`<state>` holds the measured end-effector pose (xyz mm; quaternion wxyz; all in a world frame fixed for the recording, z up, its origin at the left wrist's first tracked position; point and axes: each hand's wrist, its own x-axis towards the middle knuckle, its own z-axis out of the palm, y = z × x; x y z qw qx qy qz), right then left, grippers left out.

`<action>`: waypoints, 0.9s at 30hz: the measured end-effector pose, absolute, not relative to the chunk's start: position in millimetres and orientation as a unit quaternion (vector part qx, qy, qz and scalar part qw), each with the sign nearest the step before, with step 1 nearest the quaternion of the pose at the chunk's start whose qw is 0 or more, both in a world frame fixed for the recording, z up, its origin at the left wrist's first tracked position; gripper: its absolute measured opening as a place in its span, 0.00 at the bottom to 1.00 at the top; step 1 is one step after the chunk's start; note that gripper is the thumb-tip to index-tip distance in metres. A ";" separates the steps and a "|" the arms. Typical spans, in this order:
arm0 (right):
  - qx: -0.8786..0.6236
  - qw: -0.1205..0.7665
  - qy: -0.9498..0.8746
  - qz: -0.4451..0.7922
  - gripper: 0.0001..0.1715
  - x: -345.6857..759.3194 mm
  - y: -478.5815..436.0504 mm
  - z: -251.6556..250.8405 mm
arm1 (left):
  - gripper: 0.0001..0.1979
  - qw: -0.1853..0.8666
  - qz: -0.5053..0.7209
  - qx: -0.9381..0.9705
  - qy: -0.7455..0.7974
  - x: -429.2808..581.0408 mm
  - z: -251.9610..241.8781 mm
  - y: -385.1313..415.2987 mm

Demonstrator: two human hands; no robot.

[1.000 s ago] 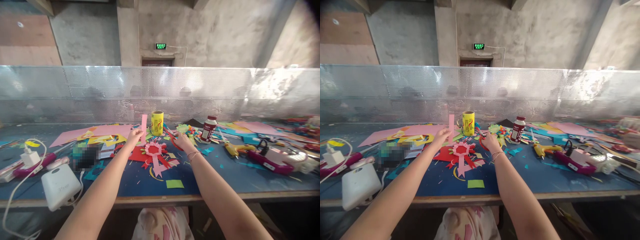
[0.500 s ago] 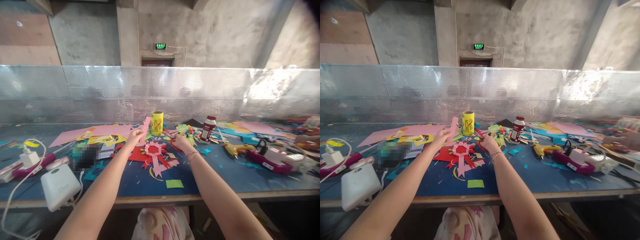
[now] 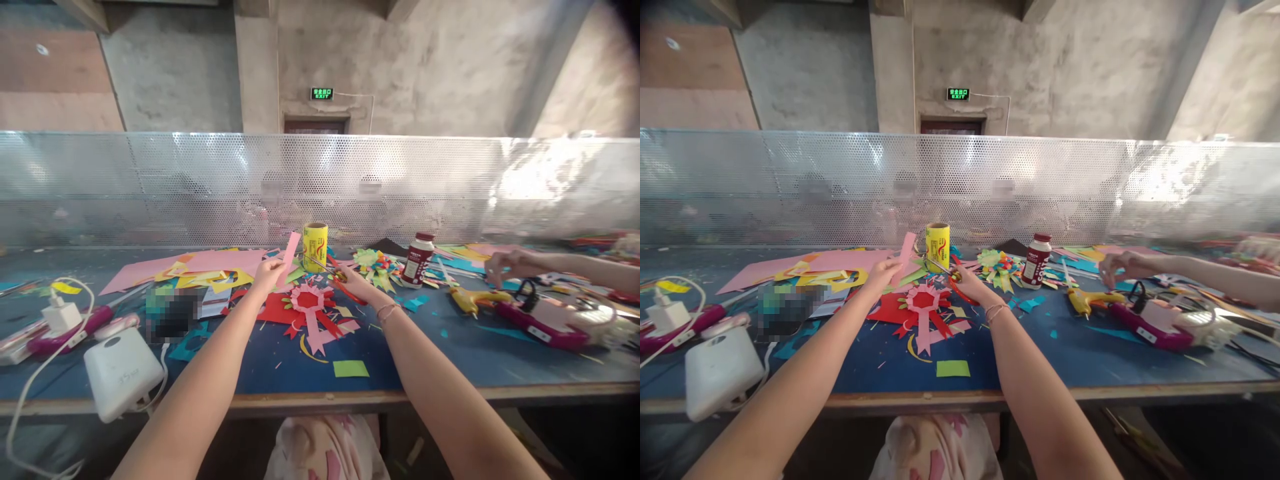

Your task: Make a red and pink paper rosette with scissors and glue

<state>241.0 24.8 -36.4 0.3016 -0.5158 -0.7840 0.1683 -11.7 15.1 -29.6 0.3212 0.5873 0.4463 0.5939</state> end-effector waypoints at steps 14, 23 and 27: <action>-0.437 0.356 -0.796 0.219 0.23 226.1 6.6 -20.4 | 0.04 0.290 0.529 0.646 0.468 -4.0 -16.5 3.3; -0.460 0.341 -0.794 0.206 0.25 225.5 9.1 -24.3 | 0.07 0.310 0.484 0.668 0.472 -4.2 -24.5 7.8; -0.461 0.342 -0.795 0.198 0.25 225.1 8.1 -23.7 | 0.09 0.328 0.468 0.680 0.460 -3.9 -29.1 11.9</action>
